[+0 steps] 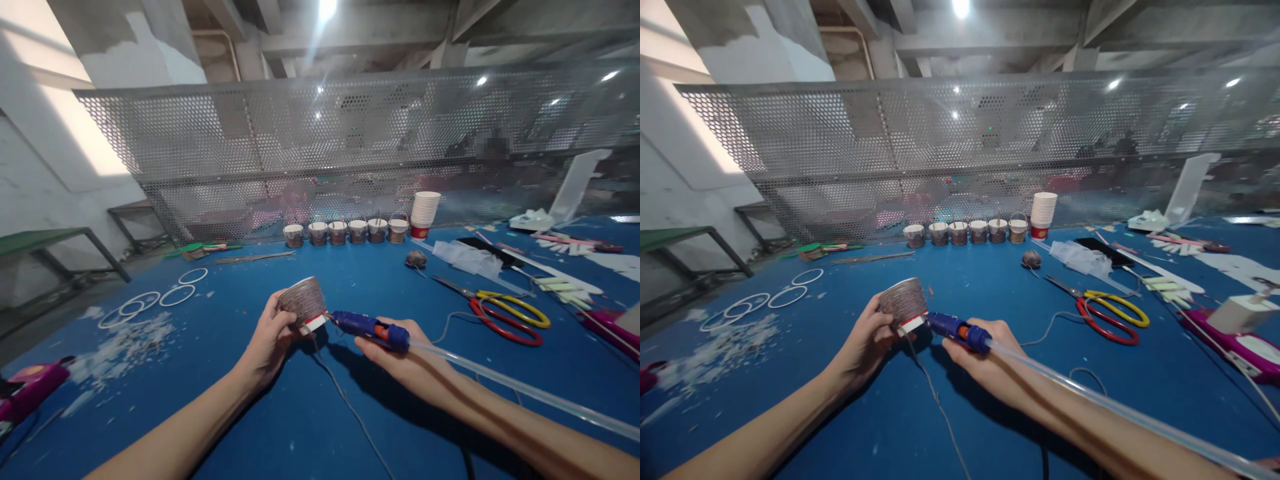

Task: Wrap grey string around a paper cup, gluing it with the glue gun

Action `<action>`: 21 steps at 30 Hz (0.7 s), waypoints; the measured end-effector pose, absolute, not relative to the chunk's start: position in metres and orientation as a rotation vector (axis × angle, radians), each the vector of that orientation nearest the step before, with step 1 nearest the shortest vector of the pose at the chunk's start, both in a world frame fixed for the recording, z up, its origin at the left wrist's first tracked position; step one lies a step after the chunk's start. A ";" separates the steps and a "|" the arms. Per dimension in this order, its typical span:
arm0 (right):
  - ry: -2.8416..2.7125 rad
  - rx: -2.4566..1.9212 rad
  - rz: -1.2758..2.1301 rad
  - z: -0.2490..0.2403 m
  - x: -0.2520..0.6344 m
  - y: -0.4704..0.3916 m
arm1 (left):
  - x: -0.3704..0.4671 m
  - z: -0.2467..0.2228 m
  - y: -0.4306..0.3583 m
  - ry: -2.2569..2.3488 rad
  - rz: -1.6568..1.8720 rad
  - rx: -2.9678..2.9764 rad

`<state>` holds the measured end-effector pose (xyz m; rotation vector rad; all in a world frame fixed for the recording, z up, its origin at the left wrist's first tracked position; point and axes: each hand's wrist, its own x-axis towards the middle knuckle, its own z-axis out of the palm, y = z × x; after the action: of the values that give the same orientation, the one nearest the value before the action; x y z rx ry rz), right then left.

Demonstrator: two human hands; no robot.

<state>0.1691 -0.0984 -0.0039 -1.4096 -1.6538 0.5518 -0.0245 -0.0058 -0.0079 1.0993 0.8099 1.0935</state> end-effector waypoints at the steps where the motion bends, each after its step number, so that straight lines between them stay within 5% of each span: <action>1: -1.649 -1.408 0.559 -0.004 0.169 -0.098 | -0.024 -0.008 -0.006 0.810 1.092 1.103; 21: -1.586 -1.415 0.729 -0.003 0.177 -0.096 | -0.029 -0.008 -0.001 0.690 1.062 1.031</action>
<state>0.1767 -0.0956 -0.0026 -1.4145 -1.5857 0.7286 -0.0293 -0.0009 -0.0078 1.0314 0.6903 1.0619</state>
